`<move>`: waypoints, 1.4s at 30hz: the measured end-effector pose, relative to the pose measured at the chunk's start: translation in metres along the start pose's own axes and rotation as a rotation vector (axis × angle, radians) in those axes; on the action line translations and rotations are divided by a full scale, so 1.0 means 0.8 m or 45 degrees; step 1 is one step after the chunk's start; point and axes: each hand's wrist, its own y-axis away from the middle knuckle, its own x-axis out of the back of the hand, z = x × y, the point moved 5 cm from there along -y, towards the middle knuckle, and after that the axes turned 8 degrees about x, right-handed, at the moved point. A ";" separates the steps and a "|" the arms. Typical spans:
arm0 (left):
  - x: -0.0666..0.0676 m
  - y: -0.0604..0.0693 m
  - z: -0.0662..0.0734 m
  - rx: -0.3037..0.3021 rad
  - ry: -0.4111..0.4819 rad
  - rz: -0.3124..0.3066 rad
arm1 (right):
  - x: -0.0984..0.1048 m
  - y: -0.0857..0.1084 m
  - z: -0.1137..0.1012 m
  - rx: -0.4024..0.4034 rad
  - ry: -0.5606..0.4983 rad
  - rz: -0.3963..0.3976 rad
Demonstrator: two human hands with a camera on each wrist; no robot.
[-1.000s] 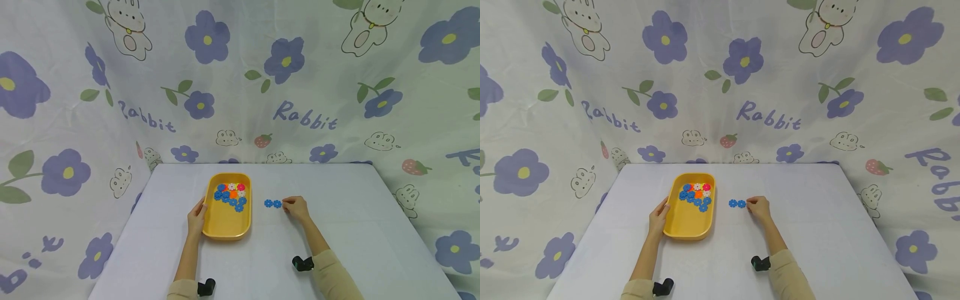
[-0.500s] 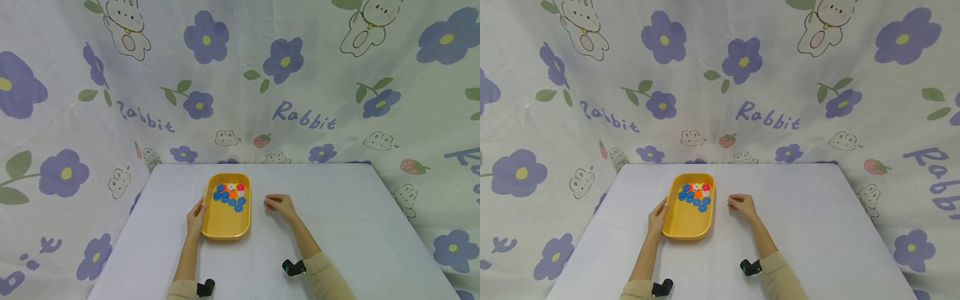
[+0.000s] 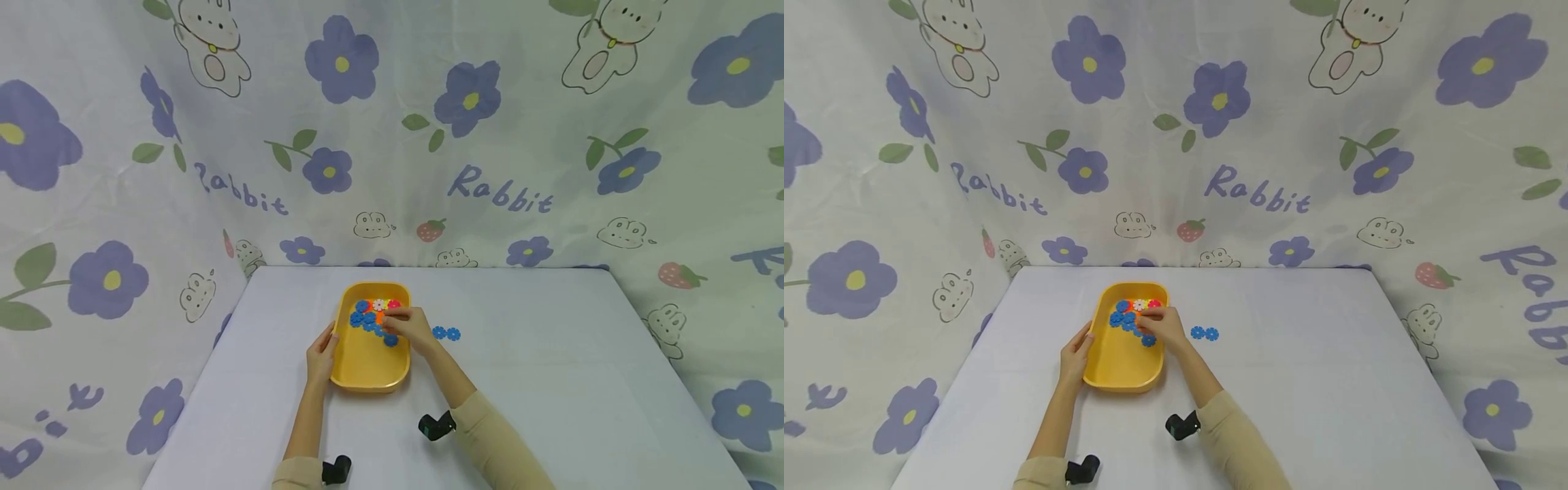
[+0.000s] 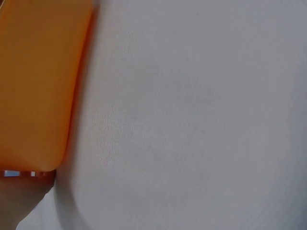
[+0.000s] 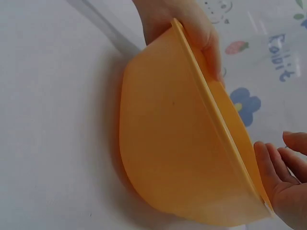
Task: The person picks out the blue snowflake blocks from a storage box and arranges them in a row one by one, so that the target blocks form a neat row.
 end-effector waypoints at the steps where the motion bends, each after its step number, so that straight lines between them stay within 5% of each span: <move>1: 0.000 0.000 0.001 -0.007 0.001 0.000 | -0.007 -0.004 0.000 0.001 0.009 -0.021; 7: -0.001 0.000 0.001 -0.015 0.003 -0.005 | -0.042 -0.028 0.016 -0.008 0.136 -0.103; 15: -0.004 0.002 -0.002 -0.030 -0.004 -0.008 | -0.053 -0.033 0.035 -0.028 0.451 0.071; 21: -0.004 0.003 0.000 -0.028 -0.003 0.003 | -0.050 -0.017 0.020 0.004 0.642 0.164; 33: -0.003 0.001 0.001 -0.023 0.014 -0.010 | -0.039 -0.009 0.026 -0.152 0.643 0.323; 42: -0.002 0.001 0.002 -0.028 0.008 -0.009 | -0.047 -0.009 0.034 -0.200 0.555 0.268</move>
